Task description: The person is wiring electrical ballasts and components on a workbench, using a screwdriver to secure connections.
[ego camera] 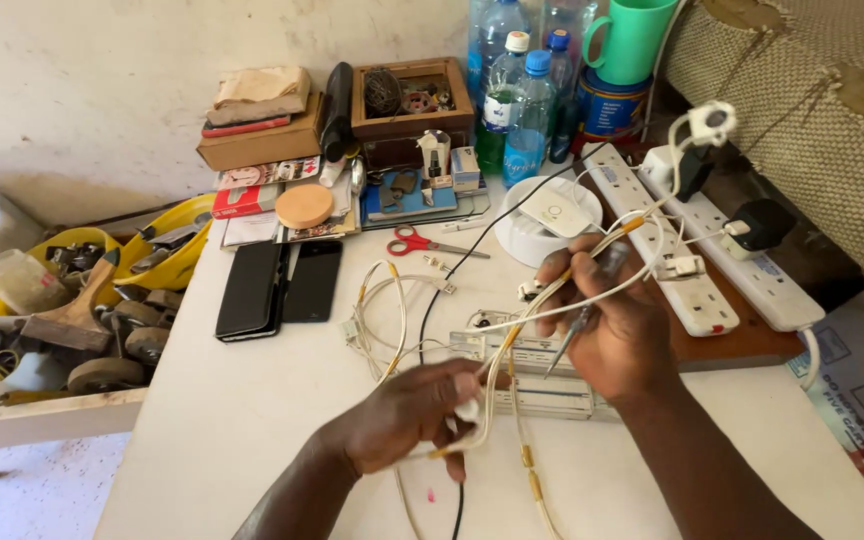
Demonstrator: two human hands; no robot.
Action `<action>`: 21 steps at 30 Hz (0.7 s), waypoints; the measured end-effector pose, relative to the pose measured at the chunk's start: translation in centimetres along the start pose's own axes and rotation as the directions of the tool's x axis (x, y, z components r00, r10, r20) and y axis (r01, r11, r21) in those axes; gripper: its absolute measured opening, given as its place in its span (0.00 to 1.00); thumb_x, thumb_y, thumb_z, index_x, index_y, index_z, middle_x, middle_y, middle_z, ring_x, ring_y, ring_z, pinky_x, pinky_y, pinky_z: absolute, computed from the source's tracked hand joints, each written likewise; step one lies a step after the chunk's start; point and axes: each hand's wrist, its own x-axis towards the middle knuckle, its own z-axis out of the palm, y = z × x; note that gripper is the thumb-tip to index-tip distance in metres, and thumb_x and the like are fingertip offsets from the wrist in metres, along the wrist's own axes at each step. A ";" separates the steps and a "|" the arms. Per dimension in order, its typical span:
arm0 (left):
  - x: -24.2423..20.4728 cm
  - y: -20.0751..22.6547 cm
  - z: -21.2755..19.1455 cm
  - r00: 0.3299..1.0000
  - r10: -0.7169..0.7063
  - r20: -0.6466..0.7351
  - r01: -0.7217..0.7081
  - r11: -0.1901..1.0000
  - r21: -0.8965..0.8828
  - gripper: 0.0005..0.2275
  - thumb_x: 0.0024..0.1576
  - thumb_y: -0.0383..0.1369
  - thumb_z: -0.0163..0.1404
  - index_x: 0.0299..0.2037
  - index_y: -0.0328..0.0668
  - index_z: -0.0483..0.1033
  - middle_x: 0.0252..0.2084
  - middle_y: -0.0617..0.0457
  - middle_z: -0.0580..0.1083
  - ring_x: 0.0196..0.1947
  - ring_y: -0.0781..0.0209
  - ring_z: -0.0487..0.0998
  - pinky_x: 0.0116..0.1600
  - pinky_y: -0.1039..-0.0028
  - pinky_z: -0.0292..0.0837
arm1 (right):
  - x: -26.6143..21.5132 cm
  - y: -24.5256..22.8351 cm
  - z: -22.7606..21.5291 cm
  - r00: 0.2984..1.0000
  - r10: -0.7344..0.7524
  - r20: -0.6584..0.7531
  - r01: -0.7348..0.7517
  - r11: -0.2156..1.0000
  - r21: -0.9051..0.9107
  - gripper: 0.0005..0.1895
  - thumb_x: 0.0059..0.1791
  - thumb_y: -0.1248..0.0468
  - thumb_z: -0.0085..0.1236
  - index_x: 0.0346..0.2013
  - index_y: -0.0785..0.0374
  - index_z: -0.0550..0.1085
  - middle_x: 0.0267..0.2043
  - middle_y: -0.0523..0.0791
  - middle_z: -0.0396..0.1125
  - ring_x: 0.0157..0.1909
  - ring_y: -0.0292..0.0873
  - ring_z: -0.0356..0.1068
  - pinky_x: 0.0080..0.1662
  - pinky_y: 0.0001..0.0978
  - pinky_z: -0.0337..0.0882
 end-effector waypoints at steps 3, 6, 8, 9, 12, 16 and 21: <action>-0.4 0.6 -1.2 0.998 0.020 -0.067 -0.021 0.999 -0.024 0.31 0.51 0.50 0.59 0.55 0.31 0.70 0.43 0.40 0.71 0.34 0.50 0.74 0.34 0.57 0.84 | 0.6 0.9 -0.5 0.989 0.043 -0.143 -0.065 0.985 -0.158 0.06 0.56 0.62 0.57 0.46 0.58 0.72 0.38 0.51 0.73 0.29 0.47 0.74 0.26 0.37 0.74; -1.1 1.3 -0.4 0.994 -0.035 -0.106 0.045 0.995 0.094 0.24 0.52 0.28 0.65 0.56 0.35 0.69 0.40 0.47 0.75 0.30 0.63 0.76 0.31 0.70 0.83 | 1.2 3.1 -2.4 0.952 0.221 -0.210 -0.261 0.947 -0.186 0.10 0.57 0.58 0.56 0.46 0.61 0.74 0.38 0.50 0.73 0.27 0.44 0.72 0.22 0.34 0.69; -1.5 1.7 -0.3 0.995 -0.025 -0.094 0.040 0.987 0.155 0.25 0.51 0.28 0.65 0.57 0.35 0.69 0.44 0.48 0.75 0.30 0.63 0.75 0.31 0.73 0.79 | 1.1 2.9 -2.1 0.938 0.230 -0.259 -0.290 0.930 -0.226 0.10 0.57 0.58 0.56 0.48 0.59 0.73 0.38 0.49 0.73 0.27 0.42 0.71 0.20 0.31 0.65; -1.5 2.0 -0.2 0.997 -0.017 -0.069 0.032 0.975 0.222 0.26 0.50 0.27 0.64 0.58 0.36 0.68 0.47 0.49 0.76 0.31 0.63 0.74 0.30 0.76 0.75 | 1.2 2.7 -2.0 0.923 0.224 -0.313 -0.312 0.911 -0.269 0.10 0.56 0.58 0.56 0.49 0.57 0.72 0.38 0.47 0.72 0.26 0.40 0.71 0.18 0.28 0.60; -1.9 1.6 -1.5 1.000 0.004 -0.027 0.001 0.979 0.204 0.34 0.47 0.25 0.66 0.66 0.38 0.67 0.51 0.53 0.74 0.37 0.64 0.77 0.35 0.75 0.76 | 1.2 2.1 -1.8 0.902 0.231 -0.366 -0.370 0.850 -0.374 0.11 0.58 0.57 0.52 0.52 0.58 0.72 0.40 0.47 0.70 0.27 0.40 0.65 0.21 0.29 0.52; -2.2 2.9 -0.7 0.994 -0.037 -0.105 0.071 0.938 0.339 0.32 0.50 0.30 0.63 0.68 0.38 0.66 0.51 0.57 0.76 0.37 0.66 0.76 0.30 0.77 0.73 | 0.8 0.6 0.8 0.880 0.195 -0.433 -0.424 0.733 -0.532 0.16 0.57 0.57 0.52 0.54 0.63 0.74 0.32 0.44 0.67 0.19 0.35 0.54 0.18 0.27 0.46; -2.2 3.9 0.0 0.953 -0.115 -0.280 0.238 0.857 0.457 0.18 0.59 0.38 0.55 0.58 0.45 0.69 0.44 0.48 0.80 0.38 0.61 0.80 0.33 0.72 0.76 | 0.2 -1.6 2.7 0.886 0.218 -0.409 -0.433 0.072 -0.899 0.29 0.54 0.37 0.43 0.35 0.58 0.78 0.30 0.44 0.76 0.30 0.43 0.70 0.35 0.40 0.66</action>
